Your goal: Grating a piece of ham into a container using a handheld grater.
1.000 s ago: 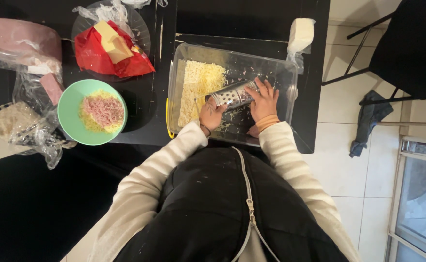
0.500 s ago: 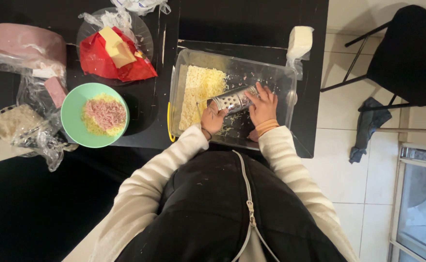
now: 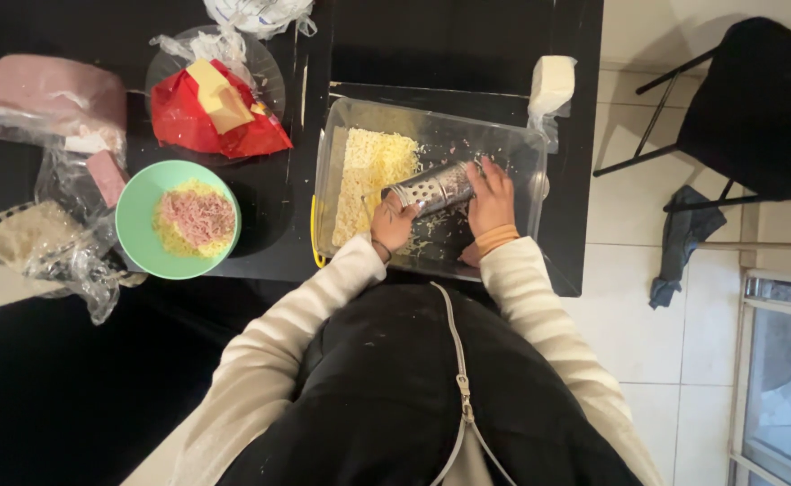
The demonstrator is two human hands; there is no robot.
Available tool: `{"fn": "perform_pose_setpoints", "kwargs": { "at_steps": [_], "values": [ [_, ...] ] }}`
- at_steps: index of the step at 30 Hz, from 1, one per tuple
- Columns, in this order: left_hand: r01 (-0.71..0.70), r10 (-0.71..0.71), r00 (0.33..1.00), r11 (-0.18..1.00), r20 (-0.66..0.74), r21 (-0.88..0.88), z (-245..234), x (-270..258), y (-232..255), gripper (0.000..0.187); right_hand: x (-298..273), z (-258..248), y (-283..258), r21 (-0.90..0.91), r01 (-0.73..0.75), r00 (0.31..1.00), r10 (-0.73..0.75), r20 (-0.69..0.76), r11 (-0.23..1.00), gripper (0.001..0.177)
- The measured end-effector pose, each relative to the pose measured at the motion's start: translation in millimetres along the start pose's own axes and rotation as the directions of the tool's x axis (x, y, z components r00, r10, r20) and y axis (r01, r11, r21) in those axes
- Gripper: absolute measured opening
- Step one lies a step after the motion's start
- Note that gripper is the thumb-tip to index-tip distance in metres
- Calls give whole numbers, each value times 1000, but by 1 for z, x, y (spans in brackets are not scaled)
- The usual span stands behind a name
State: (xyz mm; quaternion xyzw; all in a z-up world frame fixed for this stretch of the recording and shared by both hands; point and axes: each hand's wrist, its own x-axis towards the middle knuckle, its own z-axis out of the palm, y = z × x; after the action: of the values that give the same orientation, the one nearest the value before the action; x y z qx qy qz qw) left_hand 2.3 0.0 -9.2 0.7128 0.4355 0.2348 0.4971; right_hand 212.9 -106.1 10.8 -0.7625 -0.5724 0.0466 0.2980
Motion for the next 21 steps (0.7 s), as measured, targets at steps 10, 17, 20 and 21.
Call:
{"fn": "perform_pose_setpoints", "kwargs": {
  "at_steps": [10, 17, 20, 21],
  "values": [
    [33, -34, 999, 998, -15, -45, 8, 11, -28, 28, 0, -2, -10, -159, -53, 997, 61, 49, 986, 76],
    [86, -85, 996, 996, 7, -20, 6, 10, -29, 28, -1, -9, -17, -301, 11, 997, 13, 79, 954, 67],
    [113, -101, 993, 938, 53, -329, 3, 9, -19, 26, 2, -16, -28, -198, 120, 992, -107, 74, 973, 66],
    [156, -124, 988, 831, 94, -534, 3, 9, -15, 27, 5, -19, -36, -192, 239, 969, -221, 109, 952, 63]
  ]
}}
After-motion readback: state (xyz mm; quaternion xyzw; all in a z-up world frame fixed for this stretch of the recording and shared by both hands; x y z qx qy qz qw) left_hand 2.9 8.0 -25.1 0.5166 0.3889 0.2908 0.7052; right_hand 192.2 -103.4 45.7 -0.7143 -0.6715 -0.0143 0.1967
